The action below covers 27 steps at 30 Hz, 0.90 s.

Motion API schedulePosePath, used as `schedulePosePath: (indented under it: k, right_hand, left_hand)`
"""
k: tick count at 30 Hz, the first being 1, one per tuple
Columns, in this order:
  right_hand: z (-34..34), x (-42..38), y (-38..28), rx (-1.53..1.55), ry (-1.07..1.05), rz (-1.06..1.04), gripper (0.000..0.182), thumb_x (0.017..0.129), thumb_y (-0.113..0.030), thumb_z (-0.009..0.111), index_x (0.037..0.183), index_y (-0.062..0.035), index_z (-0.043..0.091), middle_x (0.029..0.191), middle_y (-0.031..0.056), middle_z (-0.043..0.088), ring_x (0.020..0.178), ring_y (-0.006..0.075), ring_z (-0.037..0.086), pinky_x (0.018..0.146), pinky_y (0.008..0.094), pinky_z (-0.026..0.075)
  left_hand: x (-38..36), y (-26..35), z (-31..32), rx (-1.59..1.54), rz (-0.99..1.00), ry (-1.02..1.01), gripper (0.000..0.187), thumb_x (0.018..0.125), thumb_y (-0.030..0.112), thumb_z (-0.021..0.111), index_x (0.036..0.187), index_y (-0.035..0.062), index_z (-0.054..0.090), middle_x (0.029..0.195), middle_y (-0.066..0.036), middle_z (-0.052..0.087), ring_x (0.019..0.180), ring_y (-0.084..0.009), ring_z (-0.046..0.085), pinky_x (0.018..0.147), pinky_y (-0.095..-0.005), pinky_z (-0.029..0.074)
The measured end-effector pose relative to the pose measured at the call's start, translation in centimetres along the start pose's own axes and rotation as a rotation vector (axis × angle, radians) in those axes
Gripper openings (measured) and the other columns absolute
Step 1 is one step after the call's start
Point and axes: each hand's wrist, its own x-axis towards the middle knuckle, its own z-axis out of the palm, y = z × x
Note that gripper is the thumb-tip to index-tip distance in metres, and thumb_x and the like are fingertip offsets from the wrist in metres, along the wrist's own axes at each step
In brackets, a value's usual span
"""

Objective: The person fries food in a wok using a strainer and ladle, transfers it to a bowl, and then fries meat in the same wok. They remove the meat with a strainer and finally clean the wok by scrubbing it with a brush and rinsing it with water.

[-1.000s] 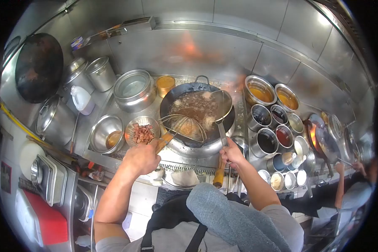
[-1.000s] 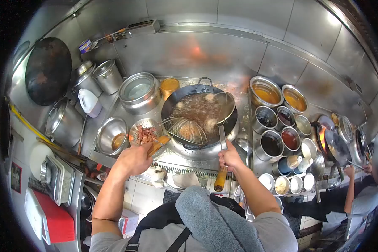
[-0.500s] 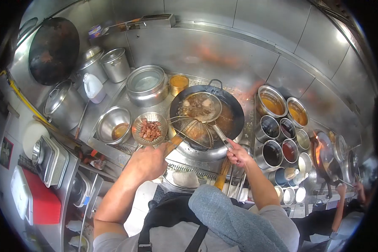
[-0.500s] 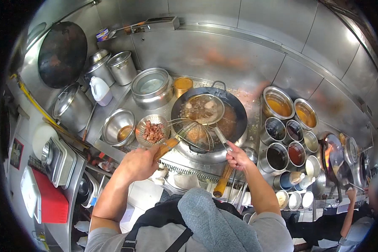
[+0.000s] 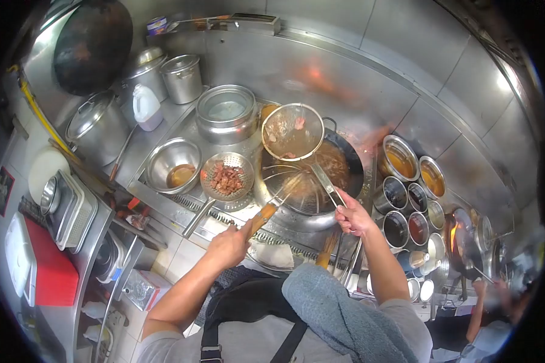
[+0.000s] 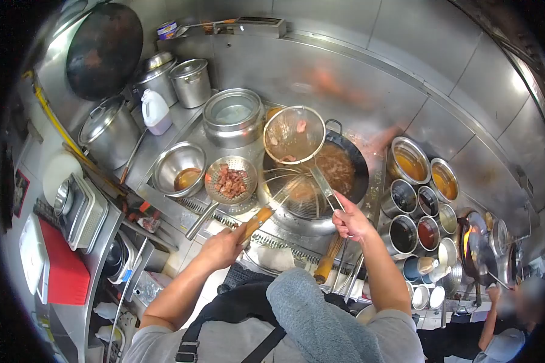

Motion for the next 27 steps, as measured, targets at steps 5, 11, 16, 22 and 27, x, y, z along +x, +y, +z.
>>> schedulePosePath:
  k: [5,11,16,22,27]
  right_hand:
    - [8.6,0.3,-2.0,-0.332,0.102,-0.01,0.068,0.096,-0.003,0.041,0.155,-0.0281,0.019,0.066,-0.0014,0.044,0.045,0.0077,0.035,0.04,0.0257,0.035]
    - [13.7,4.3,5.0,-1.07,0.174,-0.382,0.071,0.089,0.001,0.044,0.153,-0.026,0.029,0.091,0.0048,0.059,0.068,0.0125,0.052,0.065,0.0279,0.048]
    - [20.6,4.9,4.3,-1.061,0.231,-0.037,0.074,0.084,0.003,0.045,0.153,-0.0221,0.03,0.141,0.0172,0.05,0.103,0.0212,0.058,0.094,0.0309,0.045]
    - [25.4,4.8,4.1,-1.143,0.293,-0.103,0.074,0.083,0.004,0.044,0.152,-0.0182,0.03,0.149,0.0214,0.04,0.133,0.031,0.045,0.111,0.0347,0.033]
    - [29.5,5.5,5.1,-0.904,0.333,-0.103,0.069,0.091,0.0,0.045,0.154,-0.021,0.024,0.118,0.0168,0.061,0.081,0.0241,0.062,0.079,0.0362,0.052]
  left_hand:
    - [2.8,-5.1,4.9,-0.148,0.059,0.081,0.058,0.087,0.02,0.06,0.141,0.0126,0.042,0.105,-0.025,0.06,0.098,-0.0417,0.061,0.085,-0.0494,0.05]
    - [1.2,-14.5,5.3,-0.253,0.053,0.188,0.058,0.085,0.024,0.067,0.138,0.0097,0.049,0.127,-0.026,0.054,0.112,-0.0433,0.056,0.097,-0.0483,0.047]
    - [0.3,-24.9,3.6,-0.319,-0.082,0.292,0.053,0.084,0.022,0.067,0.134,0.0103,0.054,0.13,-0.021,0.054,0.114,-0.0411,0.056,0.097,-0.0474,0.047]
    - [-1.6,-29.4,4.1,-0.355,-0.129,0.281,0.051,0.084,0.024,0.066,0.133,0.011,0.055,0.129,-0.022,0.054,0.115,-0.0399,0.056,0.097,-0.0479,0.047]
    - [-2.9,-30.4,5.9,-0.477,-0.112,0.201,0.06,0.084,0.022,0.068,0.138,0.0059,0.047,0.125,-0.027,0.054,0.117,-0.0422,0.053,0.099,-0.0471,0.045]
